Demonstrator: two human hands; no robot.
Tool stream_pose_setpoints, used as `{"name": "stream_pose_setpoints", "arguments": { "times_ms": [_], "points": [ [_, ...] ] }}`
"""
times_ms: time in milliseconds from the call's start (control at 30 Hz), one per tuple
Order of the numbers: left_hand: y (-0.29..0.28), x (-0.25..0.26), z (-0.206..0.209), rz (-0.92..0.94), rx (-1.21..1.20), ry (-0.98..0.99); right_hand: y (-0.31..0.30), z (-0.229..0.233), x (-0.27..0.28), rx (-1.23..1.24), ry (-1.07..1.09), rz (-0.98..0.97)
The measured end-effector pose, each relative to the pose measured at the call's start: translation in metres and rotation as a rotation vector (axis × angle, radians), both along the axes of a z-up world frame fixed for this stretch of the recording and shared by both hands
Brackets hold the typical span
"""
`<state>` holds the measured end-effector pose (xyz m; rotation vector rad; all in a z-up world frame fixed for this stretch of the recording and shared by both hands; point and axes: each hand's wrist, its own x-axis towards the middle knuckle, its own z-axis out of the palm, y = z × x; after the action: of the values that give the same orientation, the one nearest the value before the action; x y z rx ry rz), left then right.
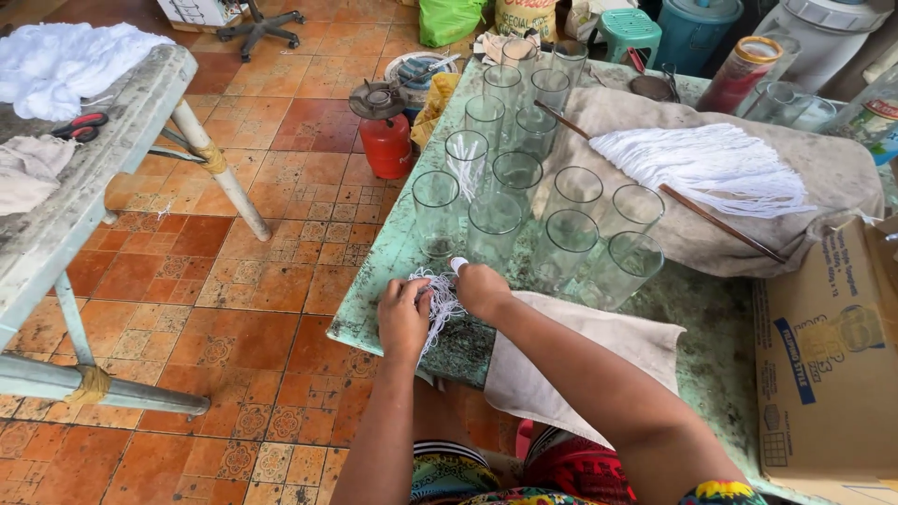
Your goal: The person is untangling and organizing individual white candle wicks on a small cloth, preparing them for candle assembly.
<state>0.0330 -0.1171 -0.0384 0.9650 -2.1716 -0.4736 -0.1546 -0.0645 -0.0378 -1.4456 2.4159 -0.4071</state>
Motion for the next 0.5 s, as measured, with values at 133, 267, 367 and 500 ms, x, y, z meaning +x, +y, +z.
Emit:
{"name": "stream_pose_setpoints", "arguments": {
  "times_ms": [133, 267, 367, 500],
  "points": [
    [-0.003, -0.002, -0.004, -0.003, -0.048, -0.013, -0.006, 0.004, 0.01, 0.084, 0.039, 0.003],
    [-0.005, -0.002, -0.014, 0.022, -0.073, -0.116, 0.038, 0.046, 0.019, -0.089, -0.077, -0.057],
    [-0.003, -0.004, -0.01, 0.038, -0.056, -0.161, 0.1, 0.121, 0.033, -0.352, -0.436, -0.034],
    [0.0, -0.002, -0.004, 0.037, -0.056, -0.175, 0.195, 0.206, 0.035, -0.615, -0.983, -0.146]
  ]
}}
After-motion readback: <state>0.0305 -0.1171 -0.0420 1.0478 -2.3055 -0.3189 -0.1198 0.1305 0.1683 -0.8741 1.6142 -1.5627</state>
